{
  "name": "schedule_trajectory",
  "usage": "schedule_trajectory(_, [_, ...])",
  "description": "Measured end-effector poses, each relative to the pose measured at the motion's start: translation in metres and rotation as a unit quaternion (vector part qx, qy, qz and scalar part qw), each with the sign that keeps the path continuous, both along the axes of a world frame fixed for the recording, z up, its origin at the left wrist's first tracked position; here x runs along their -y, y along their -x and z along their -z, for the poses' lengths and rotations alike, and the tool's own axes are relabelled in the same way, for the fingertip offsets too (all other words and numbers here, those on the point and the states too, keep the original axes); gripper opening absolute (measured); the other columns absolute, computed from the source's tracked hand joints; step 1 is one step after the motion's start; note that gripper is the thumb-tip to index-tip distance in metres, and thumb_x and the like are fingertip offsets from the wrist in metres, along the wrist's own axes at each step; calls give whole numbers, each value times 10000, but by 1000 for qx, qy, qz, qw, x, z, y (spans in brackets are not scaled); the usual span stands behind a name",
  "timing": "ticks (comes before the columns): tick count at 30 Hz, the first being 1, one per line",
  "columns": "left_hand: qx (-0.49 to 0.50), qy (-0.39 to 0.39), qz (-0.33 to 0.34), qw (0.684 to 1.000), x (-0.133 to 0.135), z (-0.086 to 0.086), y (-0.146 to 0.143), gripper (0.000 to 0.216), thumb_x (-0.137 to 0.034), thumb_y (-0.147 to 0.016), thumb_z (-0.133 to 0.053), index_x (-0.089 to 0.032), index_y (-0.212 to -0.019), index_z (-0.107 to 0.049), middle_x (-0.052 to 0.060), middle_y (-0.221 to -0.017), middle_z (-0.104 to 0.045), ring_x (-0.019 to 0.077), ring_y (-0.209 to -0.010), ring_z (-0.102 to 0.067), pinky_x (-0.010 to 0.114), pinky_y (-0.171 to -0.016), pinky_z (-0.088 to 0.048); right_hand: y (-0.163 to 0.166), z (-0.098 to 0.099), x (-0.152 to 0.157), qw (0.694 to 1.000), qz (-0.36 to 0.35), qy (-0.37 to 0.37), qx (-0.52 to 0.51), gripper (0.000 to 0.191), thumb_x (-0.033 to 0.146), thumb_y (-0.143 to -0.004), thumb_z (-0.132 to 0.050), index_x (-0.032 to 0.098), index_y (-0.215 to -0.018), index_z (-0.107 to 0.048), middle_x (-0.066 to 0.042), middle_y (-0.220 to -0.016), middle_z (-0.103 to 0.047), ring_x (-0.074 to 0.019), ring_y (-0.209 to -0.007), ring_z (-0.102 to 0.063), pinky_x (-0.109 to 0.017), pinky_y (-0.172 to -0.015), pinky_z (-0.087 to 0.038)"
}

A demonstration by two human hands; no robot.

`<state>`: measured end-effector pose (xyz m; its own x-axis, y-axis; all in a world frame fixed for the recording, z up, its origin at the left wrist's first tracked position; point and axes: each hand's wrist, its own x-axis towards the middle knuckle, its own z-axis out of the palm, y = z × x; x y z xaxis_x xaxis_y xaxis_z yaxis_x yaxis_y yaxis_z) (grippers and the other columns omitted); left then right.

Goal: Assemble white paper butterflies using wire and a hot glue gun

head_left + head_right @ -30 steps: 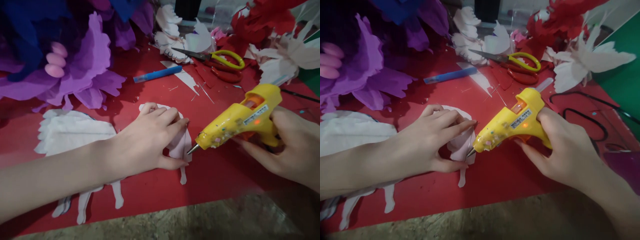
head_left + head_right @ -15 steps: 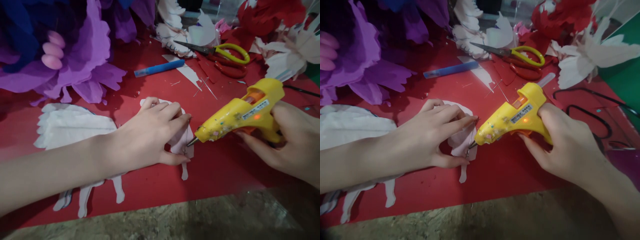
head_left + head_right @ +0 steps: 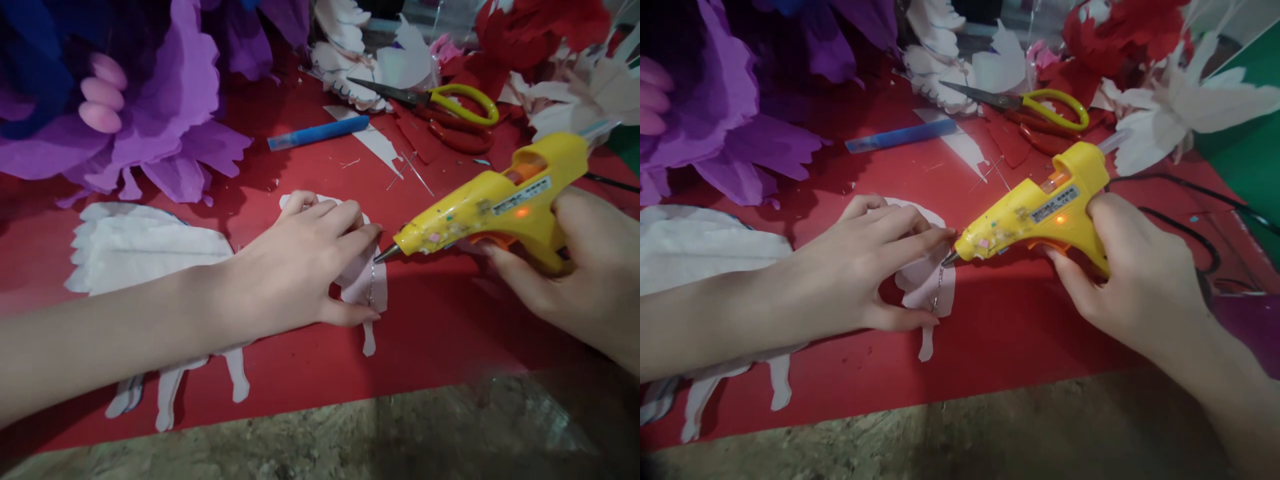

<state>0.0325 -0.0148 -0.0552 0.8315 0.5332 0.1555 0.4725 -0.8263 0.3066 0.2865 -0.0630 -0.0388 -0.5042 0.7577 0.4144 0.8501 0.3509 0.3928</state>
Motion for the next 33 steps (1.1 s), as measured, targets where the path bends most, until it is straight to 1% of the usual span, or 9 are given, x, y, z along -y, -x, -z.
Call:
schedule_trajectory(5, [-1, 10, -3, 1000, 1, -2, 0, 527, -534, -689, -682, -124, -1009, -600, 63, -926, -584, 241, -889, -565, 375, -836, -320, -4, 2, 0, 1000, 22, -2, 0, 361, 496, -920, -277, 164, -857, -400, -7, -627, -352, -121, -578, -455, -243, -438, -220])
schedule_trajectory(11, [-11, 17, -5, 1000, 1, -3, 1, 511, -529, -679, -691, -131, -986, -598, 60, -926, -580, 242, -887, -562, 380, -832, -326, -3, 2, -3, 997, 78, 14, -13, 462, 579, -892, -217, 170, -809, -414, -15, -597, -387, -131, -559, -465, -248, -444, -229])
schedule_trajectory(15, [-10, 19, -3, 1000, 1, -4, 0, 472, -509, -690, -688, -144, -974, -595, 60, -935, -580, 240, -891, -559, 380, -833, -332, 0, 2, -5, 994, 106, 20, -33, 527, 652, -858, -192, 175, -755, -390, -11, -573, -364, -126, -527, -432, -243, -435, -220])
schedule_trajectory(18, [-10, 17, -3, 1000, 1, -4, 0, 469, -514, -692, -682, -144, -967, -596, 61, -929, -580, 245, -888, -557, 386, -829, -335, 2, 1, -5, 992, 108, 17, -54, 566, 710, -830, -188, 179, -725, -354, -1, -570, -342, -105, -504, -390, -228, -428, -209])
schedule_trajectory(21, [-7, 16, -3, 1000, 1, -4, 0, 477, -504, -707, -674, -128, -991, -597, 63, -924, -580, 248, -887, -560, 392, -830, -338, 3, -2, -3, 991, 116, 11, -72, 639, 801, -759, -205, 177, -715, -337, 5, -583, -346, -81, -492, -350, -209, -418, -206])
schedule_trajectory(25, [0, 11, -2, 1000, 2, -3, 1, 496, -496, -721, -662, -115, -1029, -589, 77, -950, -586, 256, -912, -560, 397, -848, -334, 5, -7, 0, 973, 198, 48, -112, 765, 912, -614, -221, 171, -727, -377, 4, -609, -398, -63, -488, -332, -204, -425, -245])
schedule_trajectory(27, [3, 10, -2, 1000, 2, -2, 1, 504, -500, -717, -663, -118, -1036, -586, 78, -962, -588, 257, -924, -560, 394, -852, -331, 5, -8, 0, 967, 215, 61, -125, 795, 929, -583, -222, 169, -739, -396, 1, -628, -425, -55, -486, -330, -205, -433, -266])
schedule_trajectory(30, [7, 17, -2, 1000, 2, -1, 0, 516, -497, -696, -681, -120, -1037, -590, 70, -947, -589, 256, -912, -568, 389, -838, -332, 4, -7, 2, 976, 178, 65, -105, 748, 897, -632, -242, 172, -729, -399, 18, -579, -373, -42, -454, -271, -201, -414, -233])
schedule_trajectory(33, [6, 24, -4, 1000, 1, -2, 0, 515, -496, -687, -682, -126, -1034, -592, 68, -947, -592, 262, -915, -571, 391, -831, -333, 4, -5, 5, 990, 104, 48, -84, 653, 822, -715, -281, 181, -737, -410, 33, -530, -307, -49, -424, -236, -210, -393, -193])
